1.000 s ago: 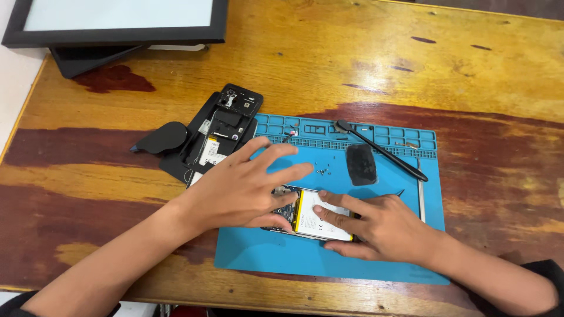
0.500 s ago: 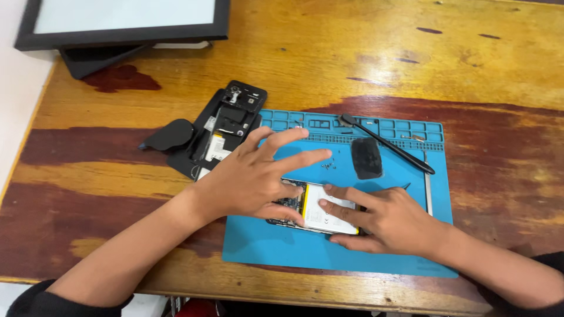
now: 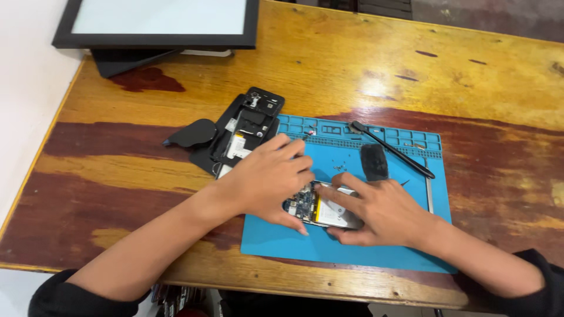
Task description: The person repairs a disassembled smartphone on a blue repair mat. They handle the phone frame, screen and midframe, seat the battery into the chassis, align the back cover, and use a screwdriver to drive screws along the phone's edge.
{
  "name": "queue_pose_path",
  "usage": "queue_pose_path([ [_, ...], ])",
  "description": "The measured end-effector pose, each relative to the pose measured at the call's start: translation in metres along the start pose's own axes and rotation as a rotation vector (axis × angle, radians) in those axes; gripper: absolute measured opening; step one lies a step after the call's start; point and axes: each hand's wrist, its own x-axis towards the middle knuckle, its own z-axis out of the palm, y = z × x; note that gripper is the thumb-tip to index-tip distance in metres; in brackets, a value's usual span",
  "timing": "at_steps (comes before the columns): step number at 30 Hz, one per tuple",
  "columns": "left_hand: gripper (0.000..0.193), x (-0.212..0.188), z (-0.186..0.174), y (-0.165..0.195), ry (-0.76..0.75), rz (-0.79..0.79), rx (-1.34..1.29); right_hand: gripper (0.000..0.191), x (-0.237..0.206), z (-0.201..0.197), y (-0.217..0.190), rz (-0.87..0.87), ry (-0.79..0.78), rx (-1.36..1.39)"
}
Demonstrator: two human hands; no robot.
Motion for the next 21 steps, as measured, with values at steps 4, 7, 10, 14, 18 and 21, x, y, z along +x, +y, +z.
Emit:
queue_pose_path([
  [4,0.08,-0.007,-0.004,0.005,-0.02,-0.031,0.059,0.07,0.01,0.002,-0.01,0.021,0.009,0.023],
  [7,0.081,-0.015,-0.004,0.007,-0.046,-0.06,0.066,0.065,0.015,0.005,-0.015,0.028,0.015,0.07],
  [10,0.08,-0.019,-0.001,0.008,-0.002,-0.069,0.046,0.059,0.018,0.009,-0.021,0.061,0.012,0.104],
  [14,0.078,-0.023,0.001,0.006,0.014,-0.081,0.015,0.059,0.018,0.015,-0.032,0.093,0.041,0.077],
  [18,0.076,-0.023,0.004,0.005,0.008,-0.101,-0.011,0.062,0.019,0.026,-0.048,0.074,0.102,-0.112],
  [21,0.076,-0.023,0.006,0.003,0.002,-0.111,-0.031,0.058,0.019,0.032,-0.055,0.046,0.147,-0.258],
])
